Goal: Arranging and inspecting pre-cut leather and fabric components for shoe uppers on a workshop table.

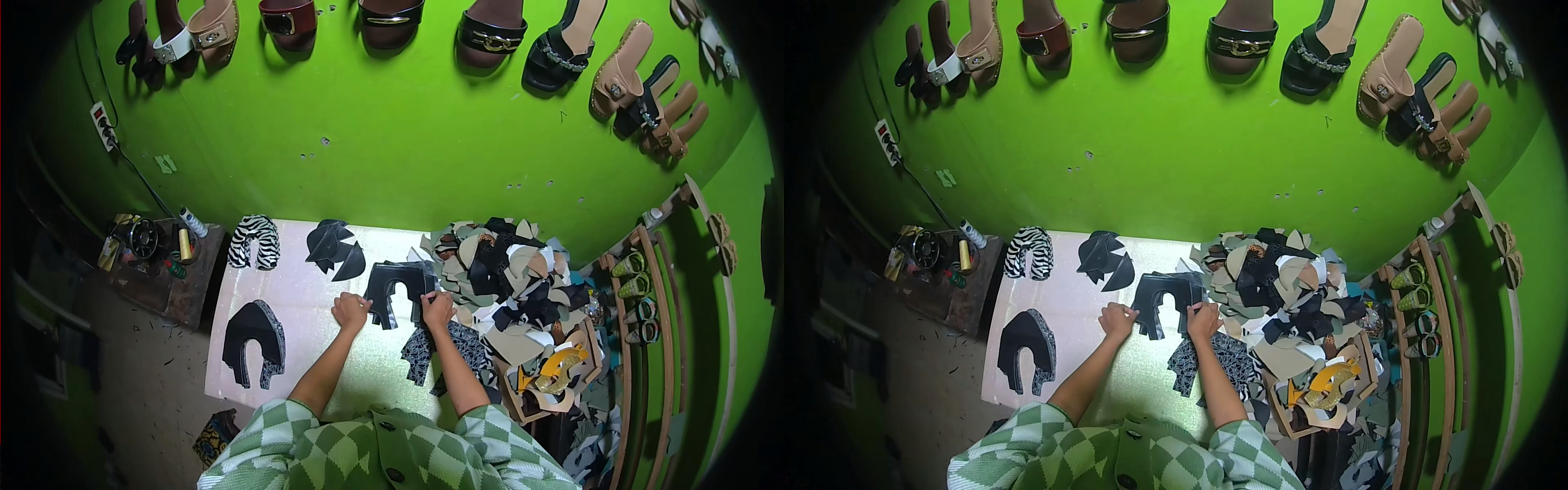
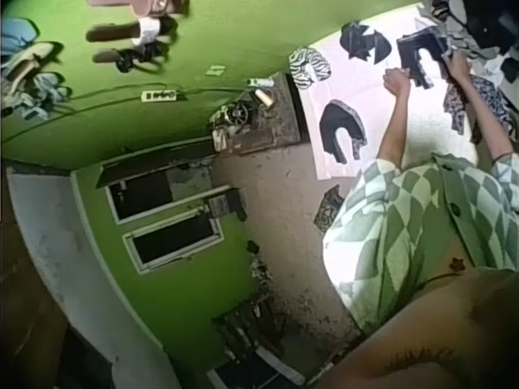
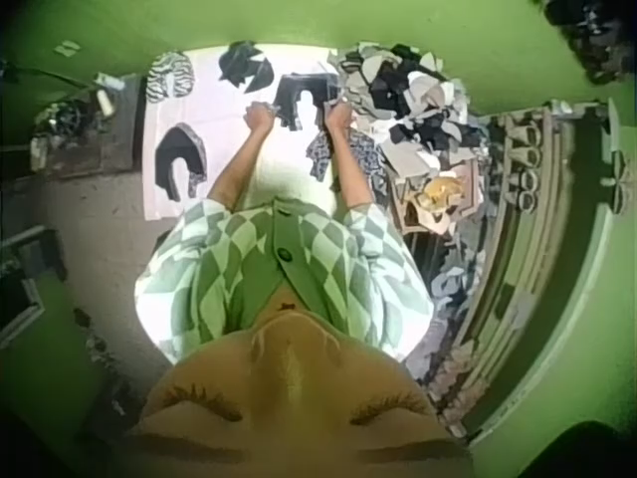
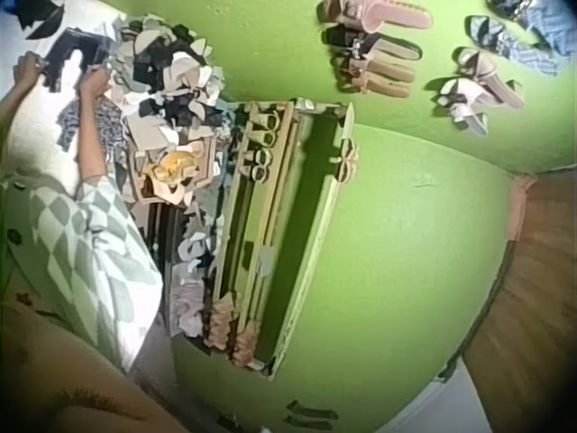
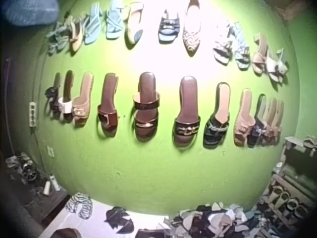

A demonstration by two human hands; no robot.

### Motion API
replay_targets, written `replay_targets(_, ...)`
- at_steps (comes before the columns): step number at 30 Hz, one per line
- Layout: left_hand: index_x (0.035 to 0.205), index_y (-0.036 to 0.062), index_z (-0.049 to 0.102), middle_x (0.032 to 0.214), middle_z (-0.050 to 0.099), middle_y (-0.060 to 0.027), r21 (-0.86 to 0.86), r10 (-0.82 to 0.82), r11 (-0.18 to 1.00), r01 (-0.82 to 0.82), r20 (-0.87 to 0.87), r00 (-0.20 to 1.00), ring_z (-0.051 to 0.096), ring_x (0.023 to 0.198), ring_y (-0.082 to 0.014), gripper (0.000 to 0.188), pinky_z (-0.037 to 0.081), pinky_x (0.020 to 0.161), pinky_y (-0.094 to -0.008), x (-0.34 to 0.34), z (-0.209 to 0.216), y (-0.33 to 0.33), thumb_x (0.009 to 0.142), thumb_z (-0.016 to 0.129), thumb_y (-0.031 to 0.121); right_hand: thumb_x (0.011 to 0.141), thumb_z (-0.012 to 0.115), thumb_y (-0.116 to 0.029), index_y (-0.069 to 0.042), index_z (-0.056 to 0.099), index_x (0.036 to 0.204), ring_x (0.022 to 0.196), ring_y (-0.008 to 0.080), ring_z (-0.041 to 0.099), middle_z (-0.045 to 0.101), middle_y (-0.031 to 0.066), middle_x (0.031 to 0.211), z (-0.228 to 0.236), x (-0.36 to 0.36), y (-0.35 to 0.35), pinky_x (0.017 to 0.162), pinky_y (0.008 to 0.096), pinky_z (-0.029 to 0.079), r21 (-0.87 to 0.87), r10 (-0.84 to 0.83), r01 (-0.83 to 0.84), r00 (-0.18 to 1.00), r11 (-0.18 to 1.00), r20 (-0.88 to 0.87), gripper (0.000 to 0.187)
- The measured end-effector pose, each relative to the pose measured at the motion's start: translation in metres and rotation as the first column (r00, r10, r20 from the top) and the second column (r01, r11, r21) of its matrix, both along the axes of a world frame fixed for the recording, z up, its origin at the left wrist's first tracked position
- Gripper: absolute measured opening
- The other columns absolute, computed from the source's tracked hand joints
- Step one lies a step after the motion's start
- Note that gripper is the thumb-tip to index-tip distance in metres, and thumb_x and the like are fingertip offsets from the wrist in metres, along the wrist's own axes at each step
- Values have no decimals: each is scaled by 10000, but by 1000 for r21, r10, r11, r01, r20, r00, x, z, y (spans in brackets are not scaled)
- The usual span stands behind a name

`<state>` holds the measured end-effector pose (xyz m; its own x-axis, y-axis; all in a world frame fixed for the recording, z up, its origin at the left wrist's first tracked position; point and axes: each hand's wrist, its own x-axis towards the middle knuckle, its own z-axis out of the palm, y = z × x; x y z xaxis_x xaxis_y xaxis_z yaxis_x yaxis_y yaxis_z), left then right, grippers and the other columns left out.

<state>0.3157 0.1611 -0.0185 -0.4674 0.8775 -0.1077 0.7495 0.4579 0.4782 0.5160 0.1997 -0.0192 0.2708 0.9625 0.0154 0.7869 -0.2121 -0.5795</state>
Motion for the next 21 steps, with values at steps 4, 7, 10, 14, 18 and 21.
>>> replay_targets(4,686,156,671,918,601,-63,80,26,996,-30,57,998,538,909,-276,221,412,761,-407,-18,8,-14,664,698,374,696,674,-293,-69,625,726,856,268,568,574,100,884,3,-3,-13,773,423,396,26,-23,23,1000,999,-9,231)
replay_targets(7,687,88,670,821,637,-110,-74,-64,993,94,340,938,594,799,-267,287,445,739,-376,-59,25,-31,652,702,372,695,670,-278,-37,640,723,687,227,606,626,91,737,-7,-1,-25,657,336,451,-94,89,-112,972,989,-219,244)
replay_targets(10,717,103,689,775,657,-96,-259,-168,932,252,305,937,624,759,-267,348,471,717,-378,-108,14,-68,622,702,438,676,684,-276,-20,652,695,585,140,574,627,62,635,-9,-14,-48,582,294,452,-346,279,-391,901,853,-332,259)
replay_targets(14,760,110,695,903,639,-133,-464,-181,830,310,303,936,580,913,-301,361,473,780,-370,-133,4,-115,627,699,445,654,689,-296,-36,635,633,556,113,537,604,43,594,-33,-33,-92,554,292,443,-419,387,-552,822,721,-418,266)
replay_targets(18,975,92,642,1118,517,-112,-594,-370,756,275,-42,928,459,1081,-304,468,430,858,-371,-122,10,-128,653,686,429,641,660,-323,-68,660,717,676,231,615,639,115,733,-33,-59,-117,607,334,479,-528,501,-446,864,723,-44,266)
replay_targets(21,982,83,612,1082,521,-104,-491,-332,842,222,-148,932,466,1060,-278,451,428,845,-383,-121,9,-130,662,685,392,655,636,-301,-94,671,821,858,275,617,636,141,903,-1,-85,-118,698,375,501,-609,528,-315,825,728,204,268)
